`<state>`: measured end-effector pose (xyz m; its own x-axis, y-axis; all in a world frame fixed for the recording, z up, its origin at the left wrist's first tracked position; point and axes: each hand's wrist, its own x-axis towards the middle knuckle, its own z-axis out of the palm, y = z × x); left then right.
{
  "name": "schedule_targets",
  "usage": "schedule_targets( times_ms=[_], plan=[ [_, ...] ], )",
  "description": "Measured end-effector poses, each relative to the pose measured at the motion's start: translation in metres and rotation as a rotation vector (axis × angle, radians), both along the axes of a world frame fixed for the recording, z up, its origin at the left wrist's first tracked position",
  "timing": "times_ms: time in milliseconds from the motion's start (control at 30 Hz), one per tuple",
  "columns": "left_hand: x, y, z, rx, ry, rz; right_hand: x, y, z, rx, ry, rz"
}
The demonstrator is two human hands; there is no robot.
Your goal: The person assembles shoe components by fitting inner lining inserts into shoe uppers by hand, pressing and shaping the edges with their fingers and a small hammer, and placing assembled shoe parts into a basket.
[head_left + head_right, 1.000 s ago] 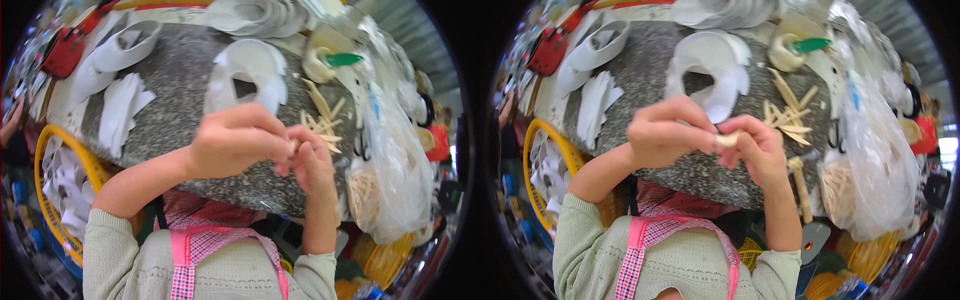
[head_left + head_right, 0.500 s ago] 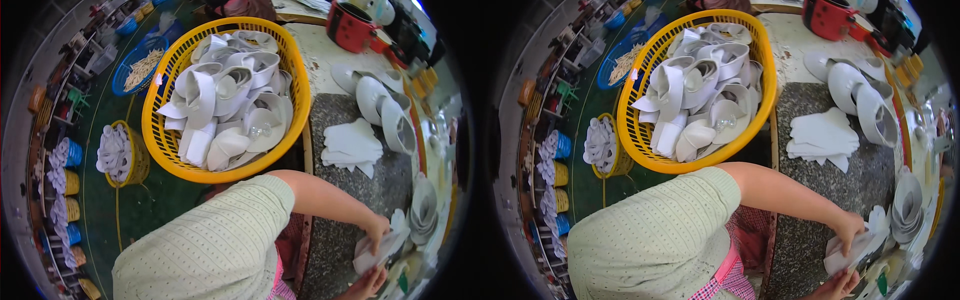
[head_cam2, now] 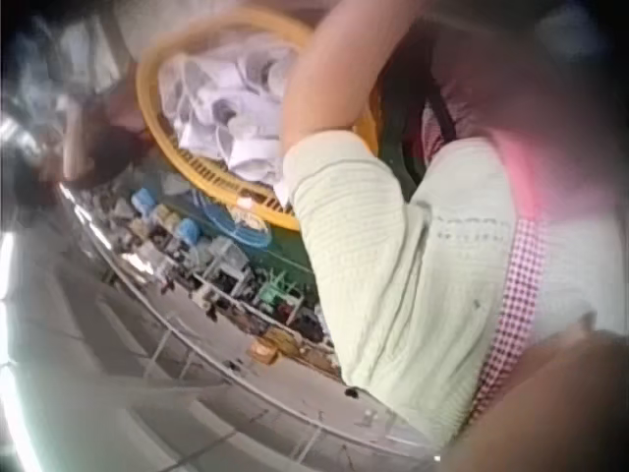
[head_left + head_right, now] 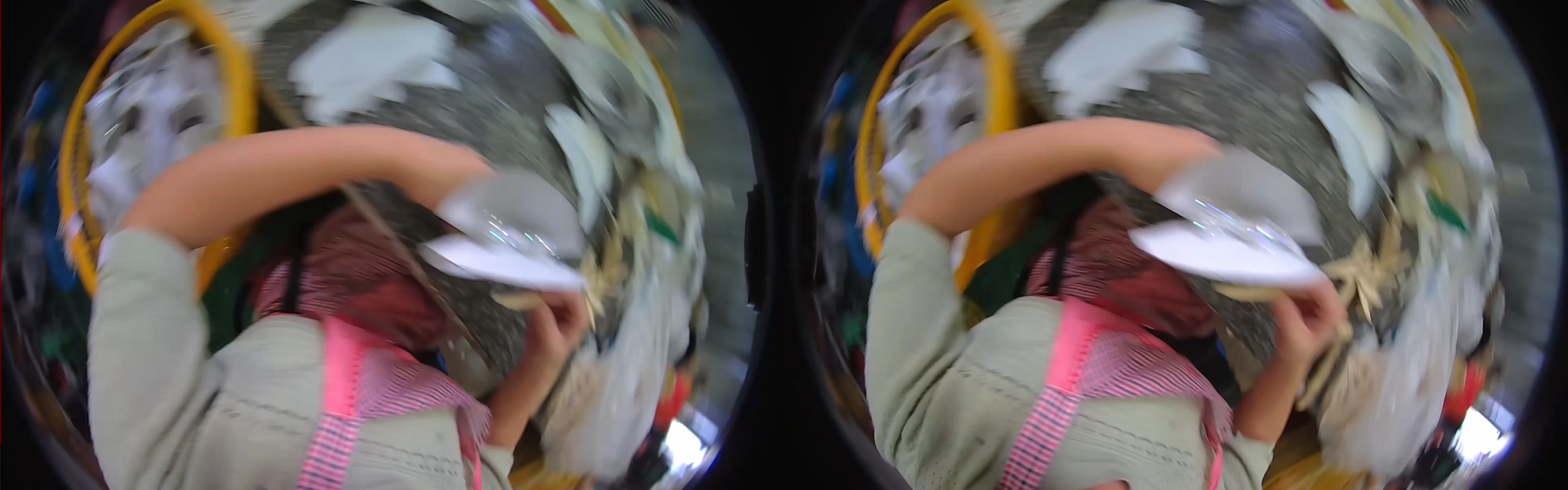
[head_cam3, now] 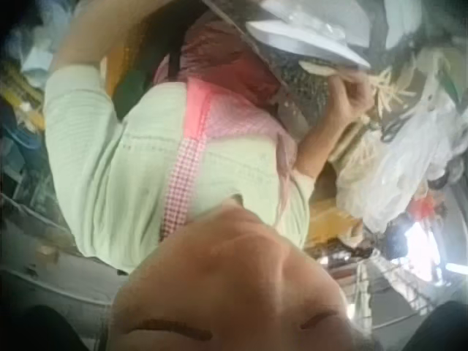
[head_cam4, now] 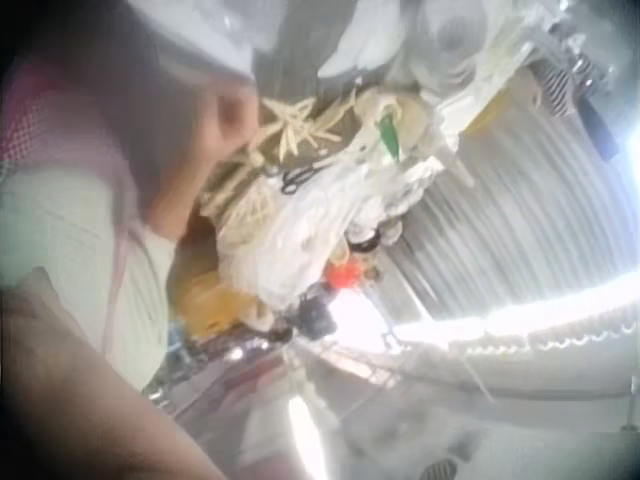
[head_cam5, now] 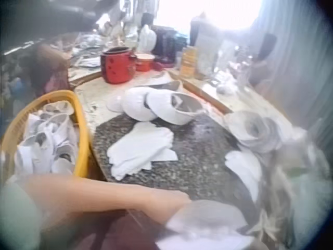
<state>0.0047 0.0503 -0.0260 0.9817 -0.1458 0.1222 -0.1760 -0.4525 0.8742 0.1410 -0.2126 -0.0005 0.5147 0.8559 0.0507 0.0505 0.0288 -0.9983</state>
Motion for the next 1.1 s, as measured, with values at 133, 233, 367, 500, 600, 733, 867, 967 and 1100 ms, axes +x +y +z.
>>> schedule_targets(
  times_ms=[133,233,367,500,600,733,867,967,1100],
  plan=[
    [-0.007,0.015,0.008,-0.132,0.281,-0.121,-0.031,0.046,0.004,-0.097,-0.831,-0.096],
    [0.006,0.004,0.016,-0.156,0.299,-0.117,-0.029,0.046,0.004,-0.222,-0.887,-0.196],
    [0.006,-0.003,0.009,-0.186,0.289,-0.101,-0.024,0.049,0.006,-0.279,-0.997,-0.126],
    [-0.002,0.001,0.001,-0.004,0.066,-0.092,-0.023,0.056,0.009,-0.315,-0.948,-0.090],
    [-0.003,0.006,-0.001,0.110,-0.040,-0.139,-0.020,0.059,0.008,-0.332,-0.793,-0.086],
    [-0.005,0.006,-0.005,0.096,0.069,-0.098,-0.018,0.060,0.010,-0.359,-0.764,-0.058],
    [-0.006,0.001,-0.004,0.087,0.189,-0.020,-0.017,0.058,0.008,-0.321,-0.683,-0.066],
    [-0.006,0.002,0.002,0.097,0.201,-0.020,-0.017,0.059,0.007,-0.322,-0.731,-0.069],
    [-0.007,0.003,0.001,0.181,0.057,-0.047,-0.018,0.061,0.008,-0.360,-0.786,-0.058]
  ],
)
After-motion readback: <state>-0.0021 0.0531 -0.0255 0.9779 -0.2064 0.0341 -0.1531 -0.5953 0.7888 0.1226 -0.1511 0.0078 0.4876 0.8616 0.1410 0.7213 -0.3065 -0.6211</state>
